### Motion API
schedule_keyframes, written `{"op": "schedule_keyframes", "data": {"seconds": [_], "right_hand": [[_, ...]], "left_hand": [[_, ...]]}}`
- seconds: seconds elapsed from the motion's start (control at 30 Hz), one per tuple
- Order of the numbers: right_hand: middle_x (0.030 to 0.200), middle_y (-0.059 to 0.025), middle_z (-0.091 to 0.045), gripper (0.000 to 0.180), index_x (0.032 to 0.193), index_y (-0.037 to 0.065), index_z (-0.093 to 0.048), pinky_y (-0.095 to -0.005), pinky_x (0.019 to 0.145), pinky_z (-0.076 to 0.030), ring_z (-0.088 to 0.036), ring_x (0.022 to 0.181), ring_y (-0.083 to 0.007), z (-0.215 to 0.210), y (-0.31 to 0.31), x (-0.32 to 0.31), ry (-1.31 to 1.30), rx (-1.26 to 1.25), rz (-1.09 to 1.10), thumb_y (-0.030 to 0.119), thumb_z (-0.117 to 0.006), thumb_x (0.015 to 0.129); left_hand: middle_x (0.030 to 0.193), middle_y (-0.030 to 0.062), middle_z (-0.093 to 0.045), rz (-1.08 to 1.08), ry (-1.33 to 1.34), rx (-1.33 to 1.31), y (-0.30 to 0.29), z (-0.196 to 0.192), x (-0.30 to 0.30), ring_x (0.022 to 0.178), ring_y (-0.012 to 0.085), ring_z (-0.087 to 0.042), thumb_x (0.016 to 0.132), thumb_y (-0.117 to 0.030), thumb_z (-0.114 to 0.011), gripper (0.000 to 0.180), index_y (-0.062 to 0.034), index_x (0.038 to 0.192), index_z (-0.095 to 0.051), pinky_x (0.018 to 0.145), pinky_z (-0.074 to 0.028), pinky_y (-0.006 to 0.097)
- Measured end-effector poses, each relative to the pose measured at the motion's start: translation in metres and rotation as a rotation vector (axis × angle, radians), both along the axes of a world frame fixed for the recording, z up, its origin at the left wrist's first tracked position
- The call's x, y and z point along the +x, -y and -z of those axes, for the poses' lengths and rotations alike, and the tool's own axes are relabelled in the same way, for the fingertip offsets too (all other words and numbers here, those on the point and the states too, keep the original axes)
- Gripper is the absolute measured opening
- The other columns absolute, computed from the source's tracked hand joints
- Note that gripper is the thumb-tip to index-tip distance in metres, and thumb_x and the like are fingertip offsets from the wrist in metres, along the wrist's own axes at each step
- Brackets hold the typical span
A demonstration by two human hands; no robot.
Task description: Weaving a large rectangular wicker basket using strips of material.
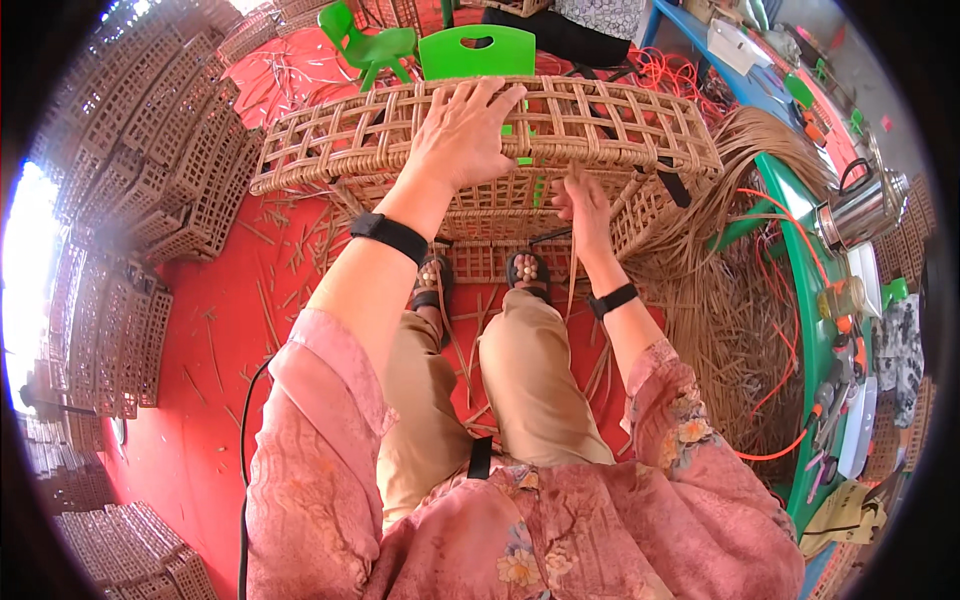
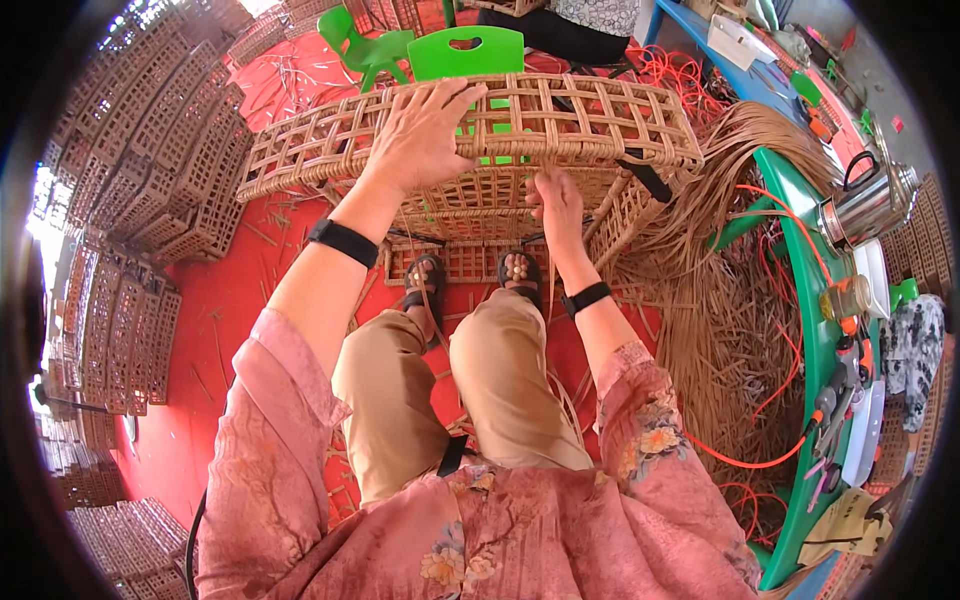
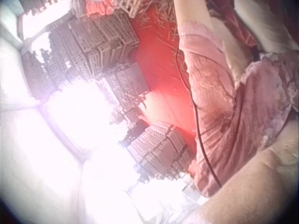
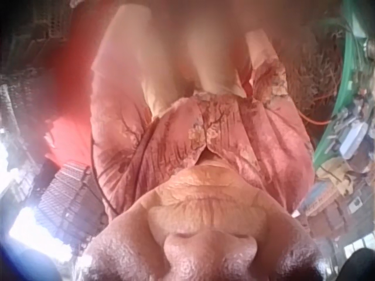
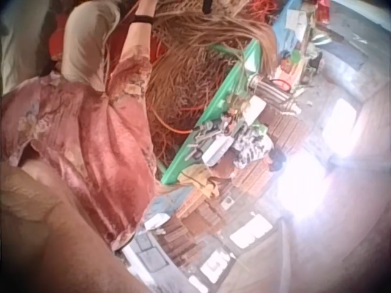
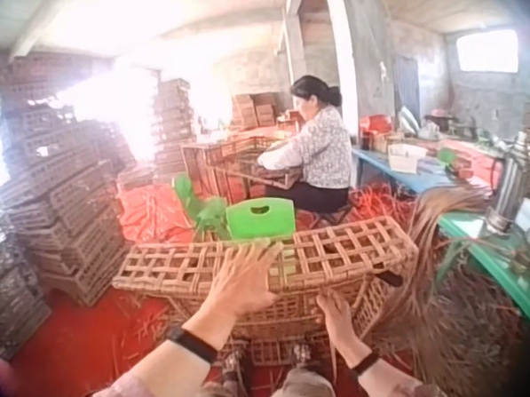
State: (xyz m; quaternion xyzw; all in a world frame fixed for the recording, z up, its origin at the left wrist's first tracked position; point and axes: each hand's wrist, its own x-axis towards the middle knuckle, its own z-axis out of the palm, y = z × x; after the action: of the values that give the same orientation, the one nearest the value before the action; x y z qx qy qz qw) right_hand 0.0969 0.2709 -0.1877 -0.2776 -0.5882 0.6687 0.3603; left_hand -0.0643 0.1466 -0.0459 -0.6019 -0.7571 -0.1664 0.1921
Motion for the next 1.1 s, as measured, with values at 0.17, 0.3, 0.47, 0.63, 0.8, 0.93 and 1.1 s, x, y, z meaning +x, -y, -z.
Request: {"op": "schedule_keyframes", "data": {"seconds": [0.17, 0.3, 0.47, 0.63, 0.8, 0.93, 1.1], "right_hand": [[0.059, 0.0002, -0.046, 0.042, 0.097, 0.002, -0.065, -0.0274, 0.051, -0.031, -0.040, 0.054, -0.0091, -0.003, 0.003, -0.005, 0.019, 0.148, 0.019, 0.042, -0.053, 0.098], [0.059, 0.0012, -0.045, 0.039, 0.095, 0.003, -0.065, -0.0272, 0.051, -0.031, -0.037, 0.051, -0.0090, 0.009, 0.003, -0.018, -0.008, 0.186, -0.052, 0.040, -0.054, 0.097], [0.065, 0.0013, -0.052, 0.027, 0.103, 0.005, -0.062, -0.0231, 0.057, -0.041, -0.047, 0.056, -0.0088, -0.004, 0.019, -0.032, 0.043, -0.150, -0.268, 0.032, -0.057, 0.097], [0.103, -0.0089, -0.069, 0.029, 0.109, 0.006, -0.061, -0.0308, 0.074, -0.053, -0.067, 0.095, -0.0176, 0.015, 0.036, -0.074, -0.122, -0.307, -0.531, 0.030, -0.062, 0.093], [0.105, -0.0073, -0.069, 0.031, 0.111, 0.007, -0.063, -0.0348, 0.082, -0.051, -0.064, 0.099, -0.0189, 0.034, 0.043, -0.107, -0.161, -0.405, -0.580, 0.030, -0.064, 0.091], [0.106, -0.0058, -0.068, 0.033, 0.111, 0.008, -0.065, -0.0322, 0.083, -0.044, -0.062, 0.095, -0.0158, 0.036, 0.065, -0.126, -0.091, -0.375, -0.618, 0.033, -0.063, 0.091], [0.083, 0.0002, -0.066, 0.034, 0.107, 0.004, -0.064, -0.0273, 0.072, -0.044, -0.063, 0.079, -0.0116, 0.015, 0.082, -0.121, -0.098, -0.373, -0.766, 0.035, -0.056, 0.095]], "left_hand": [[0.139, 0.0103, -0.047, 0.020, -0.044, 0.066, -0.006, 0.001, -0.001, 0.131, 0.0315, -0.040, 0.064, -0.033, -0.081, 0.083, -0.0170, 0.138, -0.046, 0.111, -0.028, 0.046], [0.139, 0.0095, -0.047, 0.017, -0.037, 0.078, -0.003, 0.000, -0.002, 0.132, 0.0306, -0.039, 0.065, -0.035, -0.080, 0.081, -0.0171, 0.137, -0.047, 0.111, -0.027, 0.046], [0.143, 0.0089, -0.044, 0.016, -0.015, 0.067, 0.001, 0.003, 0.000, 0.136, 0.0296, -0.035, 0.065, -0.032, -0.079, 0.081, -0.0175, 0.138, -0.047, 0.113, -0.026, 0.044], [0.144, 0.0091, -0.042, -0.010, -0.026, 0.042, -0.005, 0.002, 0.001, 0.137, 0.0293, -0.033, 0.065, -0.031, -0.078, 0.083, -0.0183, 0.140, -0.045, 0.114, -0.025, 0.044], [0.145, 0.0081, -0.042, 0.018, -0.031, 0.015, -0.014, 0.003, -0.008, 0.138, 0.0288, -0.032, 0.064, -0.041, -0.081, 0.090, -0.0195, 0.142, -0.043, 0.115, -0.022, 0.046], [0.146, 0.0077, -0.040, -0.029, -0.039, -0.002, -0.025, 0.004, -0.016, 0.138, 0.0289, -0.031, 0.064, -0.046, -0.081, 0.091, -0.0211, 0.143, -0.042, 0.115, -0.021, 0.047], [0.147, 0.0081, -0.039, -0.054, -0.041, -0.079, -0.042, -0.004, -0.033, 0.137, 0.0301, -0.033, 0.064, -0.046, -0.081, 0.094, -0.0226, 0.145, -0.039, 0.114, -0.023, 0.050]]}}
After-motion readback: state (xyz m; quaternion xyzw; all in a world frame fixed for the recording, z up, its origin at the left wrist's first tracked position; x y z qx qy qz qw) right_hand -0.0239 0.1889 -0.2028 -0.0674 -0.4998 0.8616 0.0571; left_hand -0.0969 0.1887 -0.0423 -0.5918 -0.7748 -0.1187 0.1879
